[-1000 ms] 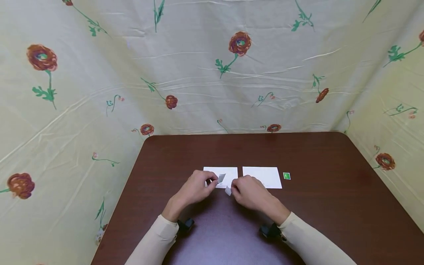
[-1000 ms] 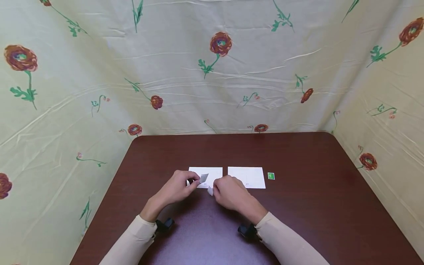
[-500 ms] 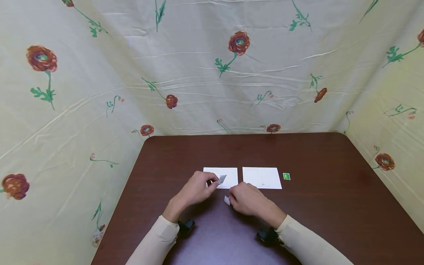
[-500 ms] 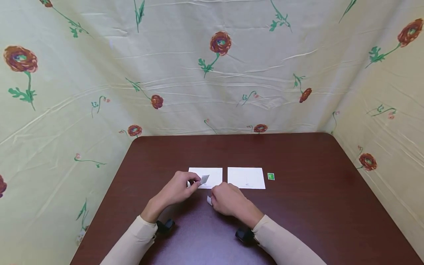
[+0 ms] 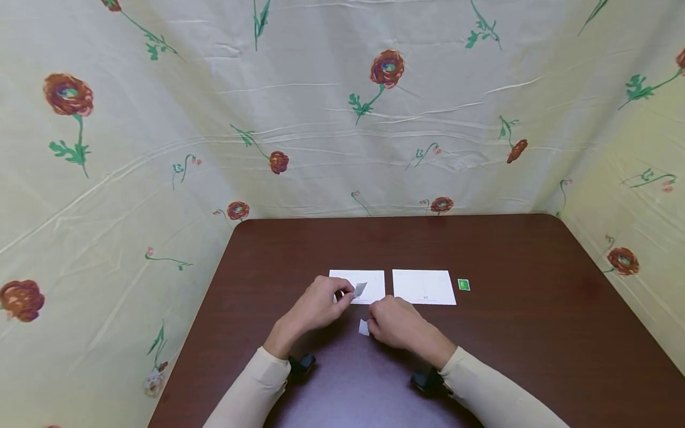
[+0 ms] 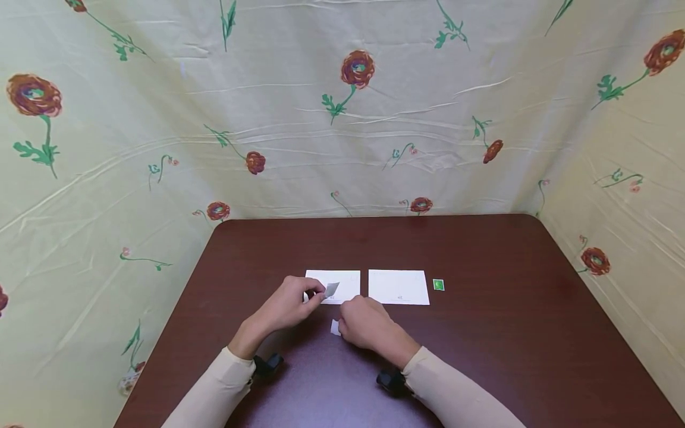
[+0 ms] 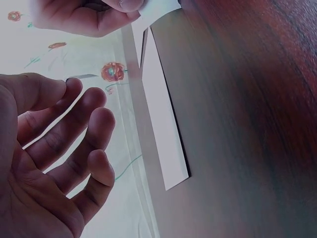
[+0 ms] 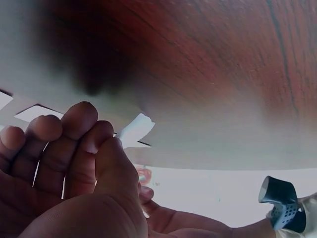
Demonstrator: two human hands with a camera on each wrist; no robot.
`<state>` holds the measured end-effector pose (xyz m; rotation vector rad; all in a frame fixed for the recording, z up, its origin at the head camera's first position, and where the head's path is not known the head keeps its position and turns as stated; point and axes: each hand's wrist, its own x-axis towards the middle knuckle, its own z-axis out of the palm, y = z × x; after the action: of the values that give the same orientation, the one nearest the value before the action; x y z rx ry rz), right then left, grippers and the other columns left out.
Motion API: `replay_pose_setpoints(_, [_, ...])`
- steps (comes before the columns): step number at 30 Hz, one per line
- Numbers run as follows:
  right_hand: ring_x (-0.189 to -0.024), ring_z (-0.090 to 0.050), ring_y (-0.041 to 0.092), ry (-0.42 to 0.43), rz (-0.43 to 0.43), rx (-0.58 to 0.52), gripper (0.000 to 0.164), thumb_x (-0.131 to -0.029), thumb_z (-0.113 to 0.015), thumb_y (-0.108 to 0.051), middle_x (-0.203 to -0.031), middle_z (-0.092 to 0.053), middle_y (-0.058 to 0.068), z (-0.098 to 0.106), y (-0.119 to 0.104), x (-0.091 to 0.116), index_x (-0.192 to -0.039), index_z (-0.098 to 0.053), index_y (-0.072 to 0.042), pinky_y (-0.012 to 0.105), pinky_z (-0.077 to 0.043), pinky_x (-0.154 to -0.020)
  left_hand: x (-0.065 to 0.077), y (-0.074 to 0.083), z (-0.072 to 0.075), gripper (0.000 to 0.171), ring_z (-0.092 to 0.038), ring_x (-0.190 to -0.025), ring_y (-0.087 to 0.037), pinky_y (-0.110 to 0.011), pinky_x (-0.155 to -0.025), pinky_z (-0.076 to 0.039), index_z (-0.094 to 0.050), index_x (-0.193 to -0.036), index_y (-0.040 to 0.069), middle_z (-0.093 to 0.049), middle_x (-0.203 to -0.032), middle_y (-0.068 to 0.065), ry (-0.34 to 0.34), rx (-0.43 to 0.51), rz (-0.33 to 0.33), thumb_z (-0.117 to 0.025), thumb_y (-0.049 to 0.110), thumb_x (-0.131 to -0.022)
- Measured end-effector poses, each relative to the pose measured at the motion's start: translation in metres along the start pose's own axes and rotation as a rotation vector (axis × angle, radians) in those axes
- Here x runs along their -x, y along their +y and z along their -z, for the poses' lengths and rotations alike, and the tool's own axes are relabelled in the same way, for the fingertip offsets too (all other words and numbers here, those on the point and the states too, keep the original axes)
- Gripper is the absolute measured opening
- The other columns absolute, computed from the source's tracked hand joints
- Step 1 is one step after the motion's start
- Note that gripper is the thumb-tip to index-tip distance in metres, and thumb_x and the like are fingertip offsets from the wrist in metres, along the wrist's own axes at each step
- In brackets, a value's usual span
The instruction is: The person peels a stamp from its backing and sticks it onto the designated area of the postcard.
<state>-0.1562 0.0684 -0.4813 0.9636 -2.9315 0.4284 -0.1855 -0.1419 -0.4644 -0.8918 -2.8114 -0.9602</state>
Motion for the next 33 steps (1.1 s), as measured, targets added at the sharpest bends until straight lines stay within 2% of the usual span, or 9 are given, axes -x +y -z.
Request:
replay_pose_setpoints(15, [-0.046, -0.038, 0.007, 0.039, 0.024, 0.015, 0.03, -0.082, -0.068, -0.018, -0.049, -0.042, -0.011, -0.0009, -0.0082, -0.0004, -0.056, -0.052, -0.02, 0.026, -0.034, -0.044, 0.001, 0.002, -0.0015, 0.01, -0.059, -0.07, 0.0, -0.019, -0.064, -0.049, -0.075, -0.089, 0.017, -0.068, -0.08, 0.014, 0.0, -0.032, 0.0, -0.066, 0.015, -0.093])
replay_pose_setpoints(23, [-0.046, -0.038, 0.008, 0.085, 0.034, 0.047, 0.032, -0.081, -0.068, -0.016, -0.051, -0.043, -0.01, -0.0006, -0.0079, 0.0001, -0.055, -0.05, -0.021, 0.028, -0.035, -0.046, 0.0017, 0.0013, -0.0021, 0.009, -0.058, -0.068, 0.001, -0.019, -0.063, -0.048, -0.075, -0.089, 0.019, -0.066, -0.077, 0.017, 0.008, -0.04, 0.005, -0.067, 0.017, -0.092])
replay_pose_setpoints(33, [-0.049, -0.041, 0.007, 0.17, 0.046, 0.081, 0.023, -0.076, -0.068, -0.014, -0.055, -0.045, -0.01, 0.0081, -0.0058, -0.002, -0.06, -0.052, -0.021, 0.027, -0.035, -0.047, 0.0029, -0.0002, -0.0035, 0.009, -0.058, -0.068, 0.001, -0.019, -0.063, -0.048, -0.075, -0.089, 0.019, -0.065, -0.077, 0.018, 0.009, -0.044, 0.01, -0.067, 0.017, -0.092])
